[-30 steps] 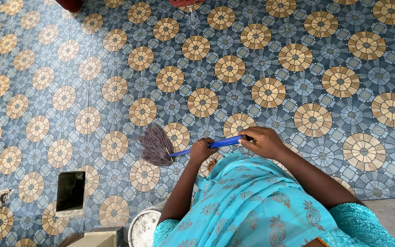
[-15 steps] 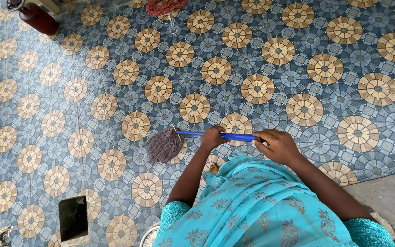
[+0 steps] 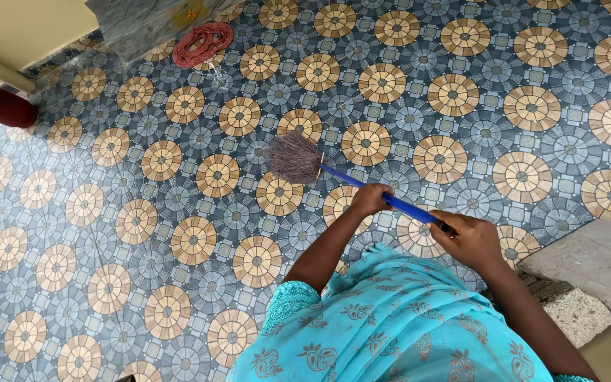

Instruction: The person mops a patterned tile floor using a blue-handled mop. They move the mop back and forth across the floor, cleaning different sections of the room.

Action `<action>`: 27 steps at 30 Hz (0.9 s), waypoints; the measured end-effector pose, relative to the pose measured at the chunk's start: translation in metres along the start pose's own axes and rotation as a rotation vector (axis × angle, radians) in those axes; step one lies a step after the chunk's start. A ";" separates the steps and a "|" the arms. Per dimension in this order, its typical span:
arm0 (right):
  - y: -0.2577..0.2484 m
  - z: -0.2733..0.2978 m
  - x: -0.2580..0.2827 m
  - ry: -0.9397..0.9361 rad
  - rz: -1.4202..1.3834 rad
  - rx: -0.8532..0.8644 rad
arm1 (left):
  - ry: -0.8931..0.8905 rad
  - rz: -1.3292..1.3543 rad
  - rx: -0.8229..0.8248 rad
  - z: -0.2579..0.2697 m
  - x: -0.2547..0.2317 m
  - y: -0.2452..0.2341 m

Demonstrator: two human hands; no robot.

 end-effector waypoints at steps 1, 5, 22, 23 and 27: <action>-0.003 0.001 0.004 -0.009 0.015 0.002 | 0.039 0.009 -0.013 -0.004 -0.009 0.002; -0.006 0.004 0.025 -0.095 0.008 -0.025 | 0.156 0.025 -0.046 -0.008 -0.037 0.013; 0.020 -0.036 0.108 -0.380 -0.124 0.032 | 0.110 0.027 -0.074 0.028 0.009 0.013; 0.021 -0.039 0.112 -0.399 -0.140 0.030 | 0.099 0.016 -0.090 0.033 0.012 0.005; 0.036 -0.050 0.125 -0.461 -0.171 0.067 | -0.004 -0.042 -0.139 0.056 0.033 -0.028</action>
Point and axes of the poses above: each hand's wrist, its own z-axis away from the middle knuckle, its own y-axis out of the palm, x = y × z, the point moved 7 cm from there along -z, towards the middle knuckle, and after that the axes turned 1 degree about -x, right-handed, at the moved point
